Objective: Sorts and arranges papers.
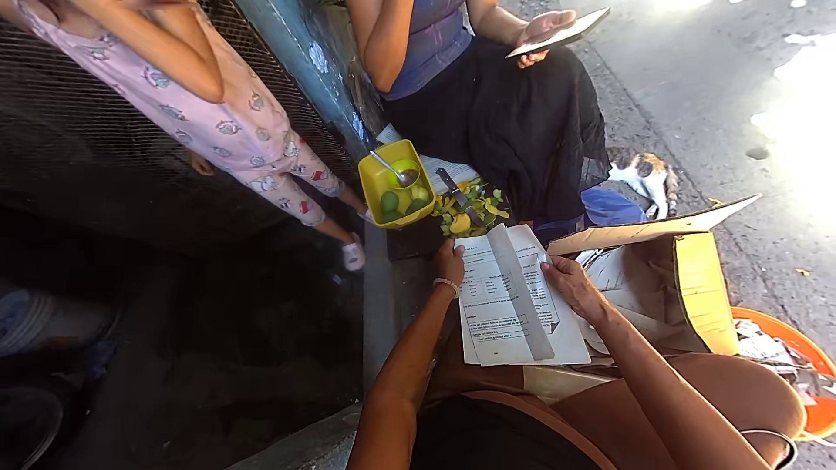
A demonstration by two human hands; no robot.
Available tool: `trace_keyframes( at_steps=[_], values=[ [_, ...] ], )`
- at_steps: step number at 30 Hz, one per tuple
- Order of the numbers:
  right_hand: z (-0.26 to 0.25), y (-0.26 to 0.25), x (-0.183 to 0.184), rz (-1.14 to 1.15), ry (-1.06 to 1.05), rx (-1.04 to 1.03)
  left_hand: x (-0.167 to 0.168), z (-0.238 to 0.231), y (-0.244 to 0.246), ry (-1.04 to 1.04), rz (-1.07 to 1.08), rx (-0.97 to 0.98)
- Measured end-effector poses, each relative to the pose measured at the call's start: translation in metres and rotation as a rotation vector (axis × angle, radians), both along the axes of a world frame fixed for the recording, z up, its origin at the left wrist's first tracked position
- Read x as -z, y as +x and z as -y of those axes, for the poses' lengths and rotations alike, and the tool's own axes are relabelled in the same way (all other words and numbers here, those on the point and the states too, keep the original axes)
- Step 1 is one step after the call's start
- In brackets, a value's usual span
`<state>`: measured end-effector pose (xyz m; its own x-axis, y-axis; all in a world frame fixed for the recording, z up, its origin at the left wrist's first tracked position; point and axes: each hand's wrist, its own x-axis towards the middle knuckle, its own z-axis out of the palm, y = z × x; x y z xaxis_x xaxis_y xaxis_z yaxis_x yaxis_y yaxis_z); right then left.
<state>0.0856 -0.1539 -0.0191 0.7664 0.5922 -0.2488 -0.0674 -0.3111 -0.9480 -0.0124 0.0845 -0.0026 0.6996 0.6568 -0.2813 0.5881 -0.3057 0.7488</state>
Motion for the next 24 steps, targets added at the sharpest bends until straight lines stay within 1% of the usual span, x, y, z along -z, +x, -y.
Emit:
trace_keyframes(
  at_steps=[11,16,21,24],
  values=[
    [-0.003,0.008,-0.002,-0.017,0.012,-0.008,-0.006,-0.012,0.005,0.045,-0.105,0.101],
    [-0.006,0.003,0.001,-0.054,0.020,0.020,-0.007,-0.007,0.003,0.041,-0.109,0.035],
    [-0.006,-0.006,-0.002,-0.112,-0.010,0.059,0.002,-0.002,0.001,0.028,-0.085,0.007],
    [-0.005,-0.008,0.001,-0.093,-0.009,0.060,0.006,0.000,0.002,0.025,-0.055,0.000]
  ],
)
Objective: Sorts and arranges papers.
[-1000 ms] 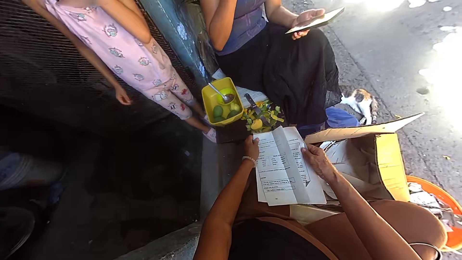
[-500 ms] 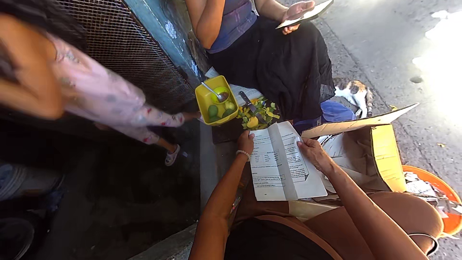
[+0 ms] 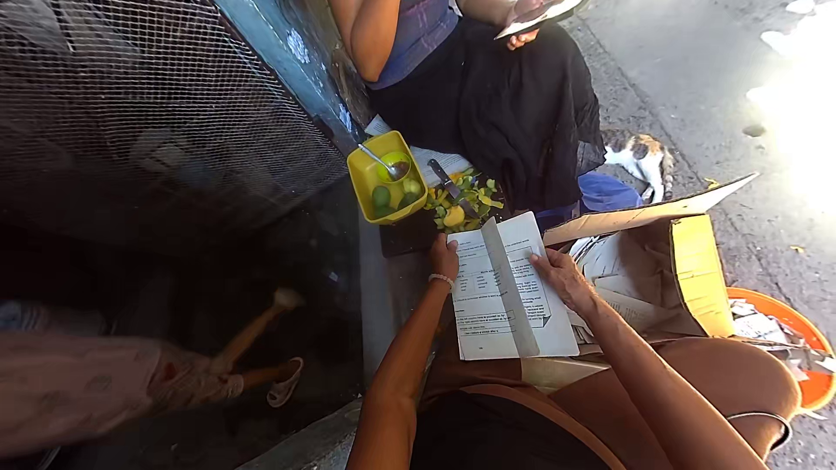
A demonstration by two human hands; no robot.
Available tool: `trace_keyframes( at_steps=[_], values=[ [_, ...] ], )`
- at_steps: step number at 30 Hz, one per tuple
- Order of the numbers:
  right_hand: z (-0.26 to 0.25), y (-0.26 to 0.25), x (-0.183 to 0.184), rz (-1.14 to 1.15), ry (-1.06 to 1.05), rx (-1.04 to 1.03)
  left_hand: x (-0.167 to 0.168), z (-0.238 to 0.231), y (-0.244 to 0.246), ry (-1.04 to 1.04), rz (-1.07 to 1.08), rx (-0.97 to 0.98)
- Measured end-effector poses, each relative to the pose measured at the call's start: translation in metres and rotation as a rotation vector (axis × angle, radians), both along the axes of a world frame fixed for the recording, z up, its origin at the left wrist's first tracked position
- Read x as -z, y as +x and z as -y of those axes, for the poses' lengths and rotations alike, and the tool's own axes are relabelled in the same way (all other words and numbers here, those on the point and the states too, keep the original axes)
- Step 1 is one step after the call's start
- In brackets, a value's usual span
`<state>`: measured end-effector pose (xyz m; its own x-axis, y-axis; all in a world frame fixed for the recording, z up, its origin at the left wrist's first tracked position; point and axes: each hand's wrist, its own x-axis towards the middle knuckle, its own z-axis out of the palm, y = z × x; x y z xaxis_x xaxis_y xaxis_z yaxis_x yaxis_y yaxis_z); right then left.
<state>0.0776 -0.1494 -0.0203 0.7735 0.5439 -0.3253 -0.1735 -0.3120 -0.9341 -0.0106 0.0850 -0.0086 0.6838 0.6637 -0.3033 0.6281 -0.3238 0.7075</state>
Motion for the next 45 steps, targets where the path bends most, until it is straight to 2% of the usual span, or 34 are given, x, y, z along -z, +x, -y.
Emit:
trace_keyframes(
  at_steps=[4,7,12,16,19,22,25,28,31,34,38,41,45],
  values=[
    [-0.003,-0.006,-0.016,0.134,-0.244,0.020,0.002,0.002,-0.001,0.019,0.074,-0.002],
    [-0.011,-0.011,-0.030,0.143,-0.350,0.016,0.003,0.004,-0.001,0.009,0.138,-0.010],
    [-0.023,-0.014,-0.031,0.070,-0.361,0.033,-0.001,0.008,-0.004,-0.037,0.205,-0.027],
    [-0.023,-0.017,-0.027,0.047,-0.349,0.031,0.001,0.010,-0.025,-0.040,0.258,0.147],
    [-0.016,-0.015,-0.017,0.050,-0.323,-0.022,0.007,0.013,-0.038,-0.083,0.254,0.225],
    [0.005,-0.008,-0.003,0.064,-0.156,-0.094,0.006,0.021,-0.039,-0.184,0.261,0.162],
    [0.036,0.013,0.023,-0.018,-0.037,0.004,-0.001,0.035,-0.032,-0.292,0.255,0.087],
    [0.077,0.041,0.066,-0.183,-0.254,0.156,-0.003,0.052,-0.028,-0.332,0.304,0.018],
    [0.113,0.060,0.093,-0.127,-0.621,0.179,-0.004,0.070,-0.025,-0.229,0.335,-0.041],
    [0.132,0.061,0.105,-0.090,-0.812,0.244,0.003,0.080,-0.026,-0.006,0.318,0.024],
    [0.117,0.061,0.121,0.033,-0.838,0.259,0.009,0.085,-0.024,0.217,0.302,0.142],
    [0.099,0.067,0.141,0.175,-0.819,0.181,0.012,0.084,-0.023,0.275,0.296,0.173],
    [0.094,0.071,0.160,0.241,-0.875,0.110,0.011,0.085,-0.021,0.299,0.290,0.178]
  ],
)
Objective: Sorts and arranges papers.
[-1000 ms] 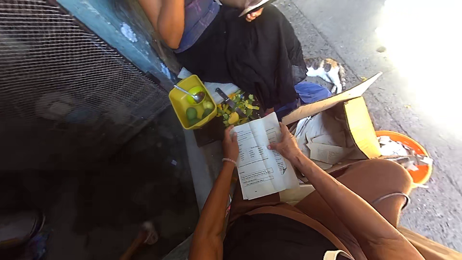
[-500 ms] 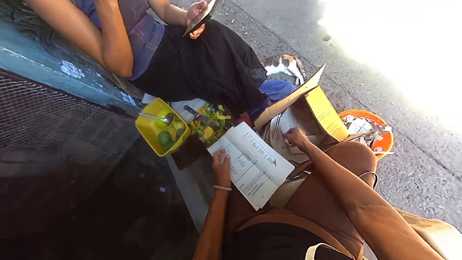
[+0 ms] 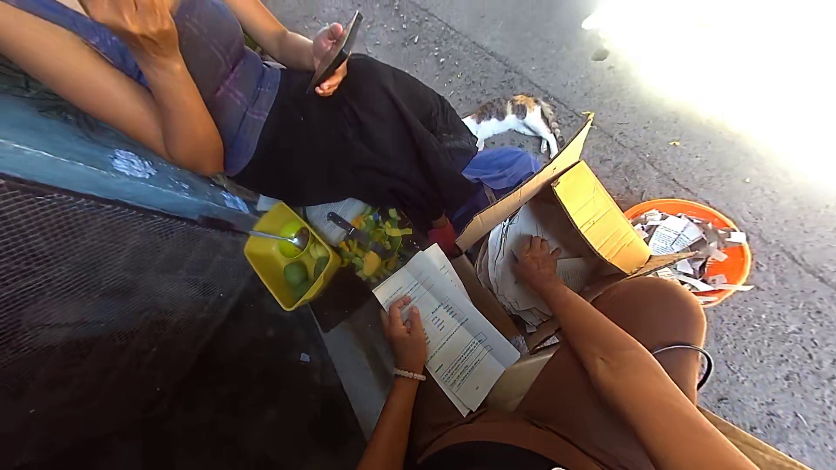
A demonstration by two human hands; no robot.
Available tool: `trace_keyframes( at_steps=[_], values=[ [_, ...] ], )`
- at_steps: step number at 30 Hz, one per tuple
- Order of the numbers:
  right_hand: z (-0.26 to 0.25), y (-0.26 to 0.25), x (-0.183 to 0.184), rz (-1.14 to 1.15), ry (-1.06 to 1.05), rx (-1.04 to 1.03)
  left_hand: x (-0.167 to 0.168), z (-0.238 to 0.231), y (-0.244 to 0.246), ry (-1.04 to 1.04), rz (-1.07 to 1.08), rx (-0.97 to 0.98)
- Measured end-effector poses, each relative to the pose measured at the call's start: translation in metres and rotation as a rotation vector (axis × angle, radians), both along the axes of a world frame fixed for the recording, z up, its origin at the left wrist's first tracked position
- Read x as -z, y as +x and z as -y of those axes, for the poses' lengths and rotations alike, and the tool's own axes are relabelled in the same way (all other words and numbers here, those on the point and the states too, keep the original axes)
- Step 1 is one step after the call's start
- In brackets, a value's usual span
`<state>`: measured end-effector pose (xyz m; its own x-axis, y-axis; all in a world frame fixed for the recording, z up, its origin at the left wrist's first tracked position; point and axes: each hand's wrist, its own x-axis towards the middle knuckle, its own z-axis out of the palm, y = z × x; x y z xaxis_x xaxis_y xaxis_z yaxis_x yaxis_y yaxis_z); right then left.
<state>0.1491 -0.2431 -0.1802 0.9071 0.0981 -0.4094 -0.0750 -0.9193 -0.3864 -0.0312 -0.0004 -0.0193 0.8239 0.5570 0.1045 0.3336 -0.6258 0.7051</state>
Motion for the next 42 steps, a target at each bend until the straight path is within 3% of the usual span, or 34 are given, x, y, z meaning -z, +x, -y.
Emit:
trace_keyframes(
  at_steps=[4,8,15,19,22,25,30,34,37,40,42],
  values=[
    [0.010,0.007,-0.018,-0.049,-0.076,0.087,0.000,0.003,0.003,0.020,-0.004,-0.022],
    [0.014,0.033,-0.060,-0.189,0.028,0.254,0.001,0.003,0.006,0.021,0.002,-0.011],
    [0.039,0.043,-0.108,-0.116,0.045,0.173,0.003,0.002,0.005,-0.075,0.035,-0.009],
    [0.045,0.022,-0.121,-0.216,0.458,0.274,0.003,0.002,0.004,-0.106,0.077,0.010],
    [0.026,-0.002,-0.163,-0.287,0.712,0.301,0.004,0.000,0.003,-0.164,0.064,-0.003],
    [0.006,-0.020,-0.208,-0.306,0.866,0.204,0.007,-0.001,0.004,-0.193,0.080,-0.004],
    [-0.065,-0.063,-0.265,-0.515,1.152,0.182,0.008,-0.002,0.004,-0.244,0.107,0.043],
    [-0.146,-0.097,-0.244,-0.624,1.362,0.350,0.009,-0.002,-0.004,-0.307,0.283,0.028],
    [-0.182,-0.106,-0.225,-0.624,1.360,0.443,0.005,-0.004,-0.009,-0.533,0.379,-0.058],
    [-0.193,-0.109,-0.218,-0.594,1.224,0.339,0.009,-0.010,-0.010,-0.644,0.401,-0.073],
    [-0.187,-0.105,-0.219,-0.565,1.121,0.149,0.011,-0.011,-0.005,-0.635,0.386,-0.089]
  ],
)
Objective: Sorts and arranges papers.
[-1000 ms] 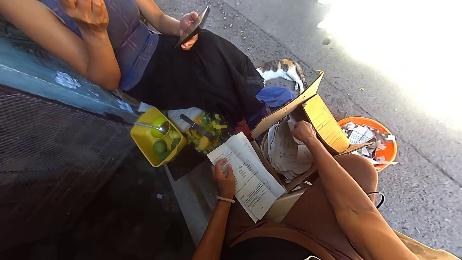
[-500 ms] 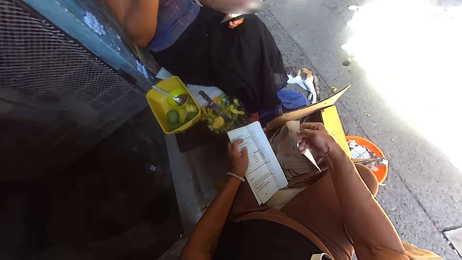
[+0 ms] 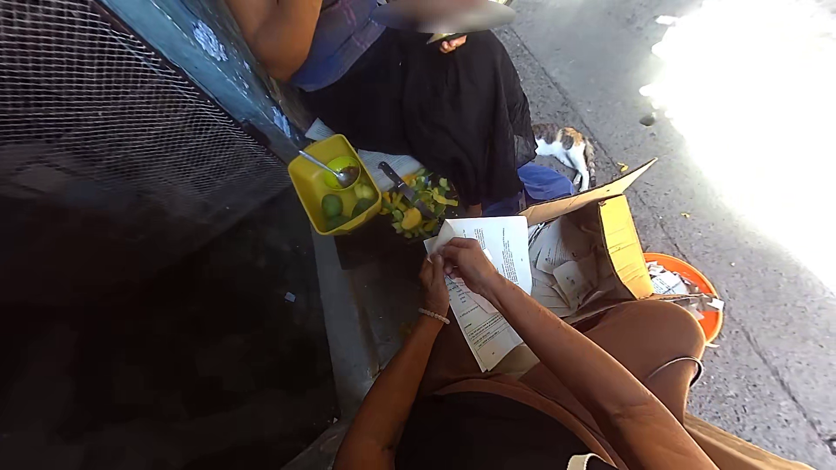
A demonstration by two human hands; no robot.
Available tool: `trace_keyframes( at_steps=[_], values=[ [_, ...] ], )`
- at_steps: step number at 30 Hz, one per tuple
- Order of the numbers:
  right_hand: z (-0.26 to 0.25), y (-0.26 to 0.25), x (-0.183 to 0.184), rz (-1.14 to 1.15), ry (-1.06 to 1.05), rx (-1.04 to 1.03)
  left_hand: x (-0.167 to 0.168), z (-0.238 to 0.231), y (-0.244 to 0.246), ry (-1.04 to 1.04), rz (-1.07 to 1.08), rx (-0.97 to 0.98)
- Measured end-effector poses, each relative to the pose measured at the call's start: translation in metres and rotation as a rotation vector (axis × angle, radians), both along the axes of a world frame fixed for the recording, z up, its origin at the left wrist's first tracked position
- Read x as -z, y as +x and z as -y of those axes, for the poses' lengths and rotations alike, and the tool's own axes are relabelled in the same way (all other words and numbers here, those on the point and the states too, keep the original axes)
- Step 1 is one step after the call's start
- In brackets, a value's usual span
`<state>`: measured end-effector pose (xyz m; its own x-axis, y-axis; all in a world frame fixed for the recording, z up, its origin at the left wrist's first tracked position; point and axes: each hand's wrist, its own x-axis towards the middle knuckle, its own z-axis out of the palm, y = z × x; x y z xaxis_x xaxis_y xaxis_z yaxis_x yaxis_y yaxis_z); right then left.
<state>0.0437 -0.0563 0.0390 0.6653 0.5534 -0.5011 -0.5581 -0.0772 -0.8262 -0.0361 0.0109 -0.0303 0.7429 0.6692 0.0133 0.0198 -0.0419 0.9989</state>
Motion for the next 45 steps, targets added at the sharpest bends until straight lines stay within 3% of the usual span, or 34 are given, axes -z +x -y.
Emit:
trace_keyframes(
  at_steps=[2,4,8,10,14,19,25,27,31,32,35,38,45],
  values=[
    [0.016,0.009,0.000,0.264,-0.109,-0.125,-0.004,0.000,0.003,-0.025,-0.075,-0.012],
    [0.038,0.020,0.009,0.522,-0.279,-0.103,-0.007,0.002,0.003,-0.042,-0.143,-0.022],
    [0.077,0.032,0.033,0.715,-0.555,-0.076,-0.009,0.002,0.004,-0.026,-0.189,-0.008],
    [0.090,0.030,0.044,0.733,-0.593,-0.176,-0.007,0.002,0.006,-0.007,-0.195,-0.002],
    [0.091,0.019,0.072,0.665,-0.464,-0.292,-0.008,0.003,0.006,0.002,-0.205,0.004],
    [0.085,0.009,0.078,0.644,-0.465,-0.180,-0.011,0.003,0.006,0.033,-0.245,0.004],
    [0.099,0.019,0.090,0.703,-0.525,-0.193,-0.007,0.004,0.007,0.050,-0.255,0.018],
    [0.121,0.031,0.105,0.678,-0.603,-0.189,-0.004,0.003,0.006,0.056,-0.263,0.027],
    [0.167,0.049,0.115,0.560,-1.100,-0.340,-0.008,0.004,0.007,0.056,-0.271,0.042],
    [0.170,0.049,0.108,0.549,-1.127,-0.336,-0.010,0.004,0.007,0.056,-0.270,0.041],
    [0.157,0.037,0.073,0.624,-0.776,-0.131,-0.013,0.006,0.007,0.047,-0.269,0.046],
    [0.122,0.010,0.054,0.334,-0.304,-0.045,-0.014,0.006,0.006,0.066,-0.281,0.051],
    [0.070,-0.025,0.051,0.183,-0.185,0.121,-0.005,0.002,0.005,0.113,-0.267,0.050]
  ],
)
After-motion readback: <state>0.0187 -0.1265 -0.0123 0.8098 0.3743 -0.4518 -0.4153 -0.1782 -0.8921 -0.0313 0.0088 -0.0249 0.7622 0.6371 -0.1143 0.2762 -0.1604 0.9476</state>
